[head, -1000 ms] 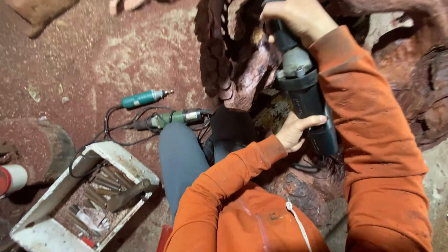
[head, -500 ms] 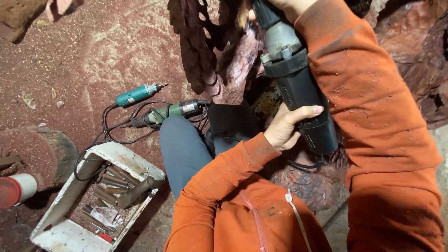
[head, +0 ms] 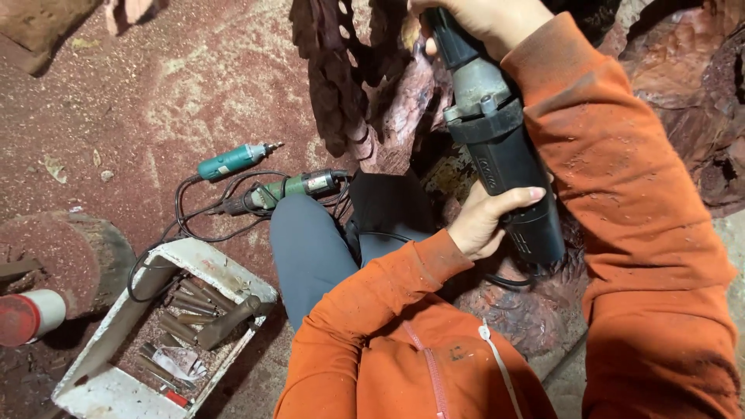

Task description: Carving intricate details into a large wooden sculpture using a power rotary tool

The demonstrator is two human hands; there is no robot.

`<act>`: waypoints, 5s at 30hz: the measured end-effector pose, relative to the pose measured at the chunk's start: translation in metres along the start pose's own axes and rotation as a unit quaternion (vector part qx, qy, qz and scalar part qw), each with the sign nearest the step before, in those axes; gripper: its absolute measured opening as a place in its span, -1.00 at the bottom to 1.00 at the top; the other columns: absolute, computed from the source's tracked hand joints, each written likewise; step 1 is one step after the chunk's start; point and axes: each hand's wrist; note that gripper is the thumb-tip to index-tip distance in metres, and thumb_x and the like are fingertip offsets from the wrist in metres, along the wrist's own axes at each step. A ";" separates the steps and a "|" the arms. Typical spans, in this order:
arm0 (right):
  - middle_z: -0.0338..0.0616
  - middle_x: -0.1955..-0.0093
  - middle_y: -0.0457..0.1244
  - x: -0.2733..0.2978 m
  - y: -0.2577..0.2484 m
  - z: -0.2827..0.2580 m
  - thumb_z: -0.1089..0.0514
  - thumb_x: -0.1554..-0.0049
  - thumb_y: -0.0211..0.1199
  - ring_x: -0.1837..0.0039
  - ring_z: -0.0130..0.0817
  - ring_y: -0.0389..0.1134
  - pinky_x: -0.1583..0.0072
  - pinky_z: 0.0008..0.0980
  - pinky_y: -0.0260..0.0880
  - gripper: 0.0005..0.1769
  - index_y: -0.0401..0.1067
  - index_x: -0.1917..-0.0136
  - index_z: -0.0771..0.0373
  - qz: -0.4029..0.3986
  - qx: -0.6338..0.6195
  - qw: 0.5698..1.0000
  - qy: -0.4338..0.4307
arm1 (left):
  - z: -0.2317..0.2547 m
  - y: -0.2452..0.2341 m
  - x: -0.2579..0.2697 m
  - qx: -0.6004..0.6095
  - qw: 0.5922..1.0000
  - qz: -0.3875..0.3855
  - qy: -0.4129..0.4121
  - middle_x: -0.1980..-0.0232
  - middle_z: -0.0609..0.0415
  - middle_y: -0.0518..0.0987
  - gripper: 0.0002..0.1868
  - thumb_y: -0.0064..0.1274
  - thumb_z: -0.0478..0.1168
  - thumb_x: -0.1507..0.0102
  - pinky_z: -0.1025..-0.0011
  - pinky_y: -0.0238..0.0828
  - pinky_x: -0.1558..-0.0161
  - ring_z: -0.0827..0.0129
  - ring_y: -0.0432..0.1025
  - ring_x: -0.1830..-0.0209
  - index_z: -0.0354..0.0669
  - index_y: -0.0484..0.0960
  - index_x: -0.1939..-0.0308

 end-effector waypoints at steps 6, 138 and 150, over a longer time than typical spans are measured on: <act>-0.28 0.26 0.33 -0.012 0.005 0.009 0.03 -0.20 0.25 0.32 -0.55 0.37 0.22 -0.58 0.53 -0.86 0.37 0.07 0.07 0.006 -0.017 1.000 0.021 | 0.007 -0.004 -0.004 -0.026 1.000 0.003 -0.001 0.10 0.10 0.64 -0.61 0.35 -0.27 -0.11 0.34 0.52 -0.05 0.35 0.53 0.09 -0.12 0.58 0.02; -0.01 0.30 0.33 0.006 0.055 0.024 0.04 -0.03 0.42 0.29 -0.25 0.48 0.17 -0.11 0.61 -0.65 0.43 0.02 0.26 0.001 -0.255 0.958 0.130 | 0.058 0.025 0.076 -0.065 0.984 0.161 -0.029 0.25 0.02 0.49 -0.41 0.56 -0.22 0.05 0.22 0.57 0.27 0.28 0.51 0.25 -0.19 0.51 0.09; -0.02 0.31 0.35 0.007 0.057 0.027 0.04 0.00 0.43 0.30 -0.27 0.49 0.18 -0.14 0.62 -0.67 0.43 0.07 0.24 0.017 -0.250 0.960 0.125 | 0.066 0.024 0.082 -0.081 0.983 0.156 -0.046 0.22 -0.02 0.50 -0.41 0.55 -0.21 0.03 0.13 0.56 0.27 0.22 0.51 0.22 -0.19 0.50 0.08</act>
Point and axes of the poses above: each hand's wrist, its own x-axis away from the middle knuckle, its own y-axis out of the palm, z = x × y
